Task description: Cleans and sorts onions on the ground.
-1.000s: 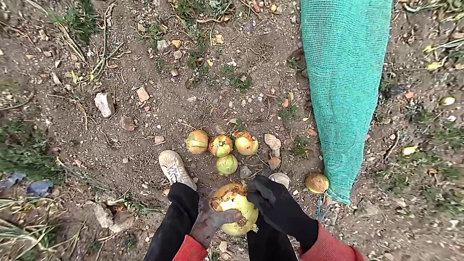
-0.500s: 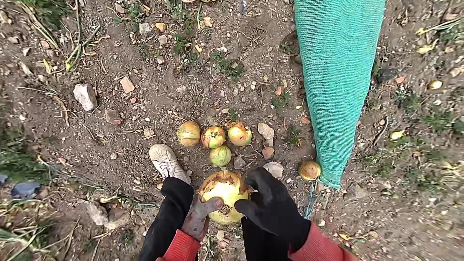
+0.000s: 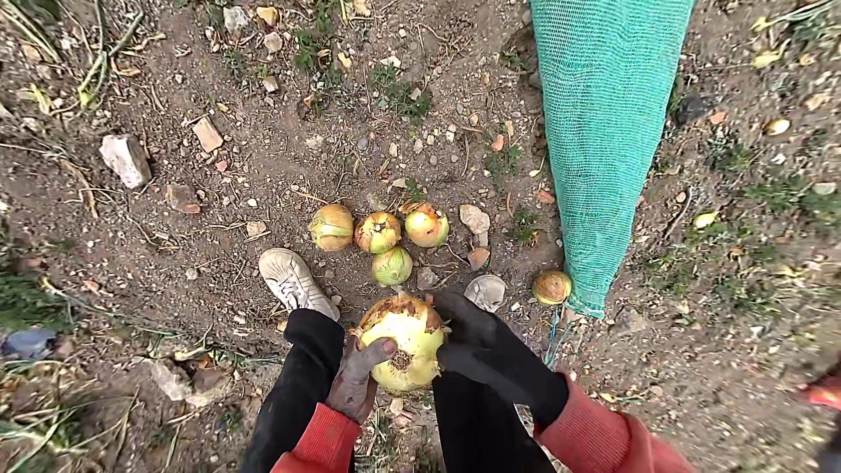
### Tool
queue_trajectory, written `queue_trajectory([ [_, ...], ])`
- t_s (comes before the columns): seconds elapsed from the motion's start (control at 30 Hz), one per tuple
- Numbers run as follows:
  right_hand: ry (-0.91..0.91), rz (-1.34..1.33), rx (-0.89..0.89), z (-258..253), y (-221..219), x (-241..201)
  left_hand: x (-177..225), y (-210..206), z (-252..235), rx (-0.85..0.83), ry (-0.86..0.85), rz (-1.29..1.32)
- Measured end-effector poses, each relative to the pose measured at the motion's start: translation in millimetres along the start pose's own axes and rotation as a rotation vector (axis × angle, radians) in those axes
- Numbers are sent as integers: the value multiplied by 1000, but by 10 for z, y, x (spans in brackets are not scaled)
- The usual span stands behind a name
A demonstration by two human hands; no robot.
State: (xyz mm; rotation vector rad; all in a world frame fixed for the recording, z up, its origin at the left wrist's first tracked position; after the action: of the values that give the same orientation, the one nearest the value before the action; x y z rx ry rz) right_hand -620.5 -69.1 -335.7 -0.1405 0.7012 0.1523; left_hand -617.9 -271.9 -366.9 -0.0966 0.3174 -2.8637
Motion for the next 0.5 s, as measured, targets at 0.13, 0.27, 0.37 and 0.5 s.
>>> queue_trajectory([
  [0.13,90,172,51,10,-151,58,33,-45,-35,61,8,-20],
  [0.27,62,0,134,-48,-27,227,31,-77,-27,33,17,140],
  [0.37,69,-13,313,39,-88,166,25,-92,-43,33,38,180],
  [0.5,280,634,490,73,-341,106,28,-123,-41,76,77,146],
])
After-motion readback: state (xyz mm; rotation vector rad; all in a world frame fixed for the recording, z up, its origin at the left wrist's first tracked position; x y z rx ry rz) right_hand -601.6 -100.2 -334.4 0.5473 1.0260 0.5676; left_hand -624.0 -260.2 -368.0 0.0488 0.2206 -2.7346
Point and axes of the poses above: each hand's wrist, its own z-axis away from the middle knuckle, its own y-axis out of the back of the hand, x = y × z, the point moved 2 cm from there along -z, towards the middle knuckle, and after that the axes turned 10 degrees about y, right-handed, at the moved point
